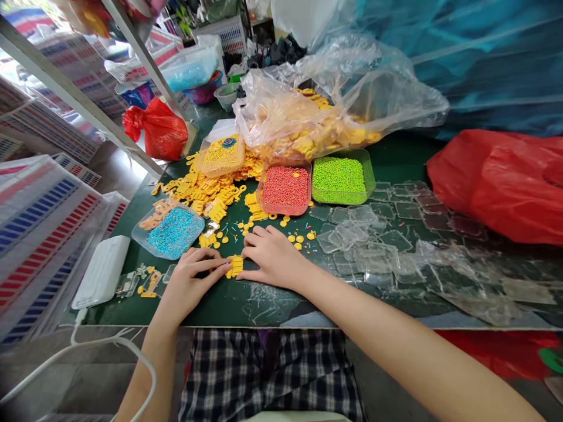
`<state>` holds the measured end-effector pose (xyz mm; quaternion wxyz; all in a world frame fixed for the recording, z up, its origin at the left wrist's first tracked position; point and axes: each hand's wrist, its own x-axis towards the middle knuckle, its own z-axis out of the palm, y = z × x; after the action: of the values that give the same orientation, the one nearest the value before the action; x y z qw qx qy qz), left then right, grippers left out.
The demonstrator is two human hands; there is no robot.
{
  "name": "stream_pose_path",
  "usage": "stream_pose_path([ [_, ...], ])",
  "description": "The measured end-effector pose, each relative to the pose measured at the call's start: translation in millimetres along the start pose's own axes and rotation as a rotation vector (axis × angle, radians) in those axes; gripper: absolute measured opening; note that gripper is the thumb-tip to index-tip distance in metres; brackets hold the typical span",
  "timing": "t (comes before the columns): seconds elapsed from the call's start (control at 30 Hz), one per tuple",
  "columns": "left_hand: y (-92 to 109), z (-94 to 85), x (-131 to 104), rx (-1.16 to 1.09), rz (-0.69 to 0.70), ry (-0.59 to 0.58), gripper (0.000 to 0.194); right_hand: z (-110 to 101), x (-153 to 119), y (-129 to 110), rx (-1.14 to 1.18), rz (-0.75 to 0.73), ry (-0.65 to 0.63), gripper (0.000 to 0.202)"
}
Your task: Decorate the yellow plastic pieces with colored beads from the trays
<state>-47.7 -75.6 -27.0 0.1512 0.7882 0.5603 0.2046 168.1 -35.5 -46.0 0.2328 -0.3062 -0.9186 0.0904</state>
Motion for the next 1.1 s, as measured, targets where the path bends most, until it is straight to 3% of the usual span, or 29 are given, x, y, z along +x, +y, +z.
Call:
stream_pose_path([
  [0.53, 1.7, 4.5, 11.2, -0.077, -0.025, 0.007, 0.02, -0.4, 0.7, -1.4, 0.008, 0.002, -0.007, 0.037],
  [0.93, -4.7, -0.2, 21.6, -0.093, 0.074, -0.175, 0.024, 0.7, 1.3, -0.5, -0.018, -0.023, 0.021, 0.04],
  [1.1, -4.0, 0.7, 21.5, -0.146, 0.068, -0.112, 0.026, -0.2, 0.9, -1.0, -0.014, -0.019, 0.011, 0.04],
])
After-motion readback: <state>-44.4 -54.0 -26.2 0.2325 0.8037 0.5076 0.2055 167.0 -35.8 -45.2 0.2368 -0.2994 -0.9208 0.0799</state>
